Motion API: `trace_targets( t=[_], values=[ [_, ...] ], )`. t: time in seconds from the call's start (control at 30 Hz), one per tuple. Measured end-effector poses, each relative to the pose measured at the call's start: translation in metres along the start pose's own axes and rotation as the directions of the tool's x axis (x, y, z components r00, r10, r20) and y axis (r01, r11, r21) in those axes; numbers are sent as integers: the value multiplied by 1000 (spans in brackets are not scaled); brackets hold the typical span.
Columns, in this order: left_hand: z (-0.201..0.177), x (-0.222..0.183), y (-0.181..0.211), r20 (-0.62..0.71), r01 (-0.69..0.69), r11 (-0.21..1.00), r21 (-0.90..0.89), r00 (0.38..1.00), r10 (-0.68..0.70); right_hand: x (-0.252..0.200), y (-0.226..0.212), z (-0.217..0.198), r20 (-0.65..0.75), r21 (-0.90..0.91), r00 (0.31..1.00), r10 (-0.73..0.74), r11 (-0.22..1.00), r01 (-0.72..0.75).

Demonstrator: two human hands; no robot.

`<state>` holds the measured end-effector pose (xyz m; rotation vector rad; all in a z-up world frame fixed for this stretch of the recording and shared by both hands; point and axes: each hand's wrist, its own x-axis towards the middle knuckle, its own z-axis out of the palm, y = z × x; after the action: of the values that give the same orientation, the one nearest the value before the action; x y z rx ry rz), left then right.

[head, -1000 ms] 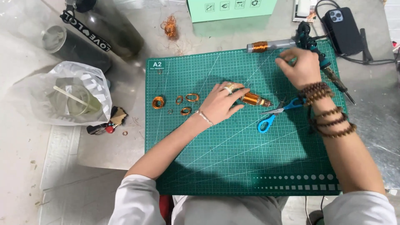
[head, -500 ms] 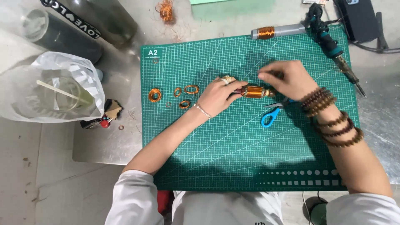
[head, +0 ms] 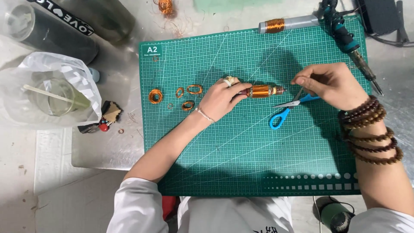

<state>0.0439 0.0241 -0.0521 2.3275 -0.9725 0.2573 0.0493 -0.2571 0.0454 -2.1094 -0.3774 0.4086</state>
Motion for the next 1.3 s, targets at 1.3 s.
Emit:
trace_targets(
  t=[1.3],
  values=[
    [-26, 21, 19, -106, 165, 899, -405, 968, -226, -23, 37, -20, -146, -477, 979, -144, 877, 58]
  ],
)
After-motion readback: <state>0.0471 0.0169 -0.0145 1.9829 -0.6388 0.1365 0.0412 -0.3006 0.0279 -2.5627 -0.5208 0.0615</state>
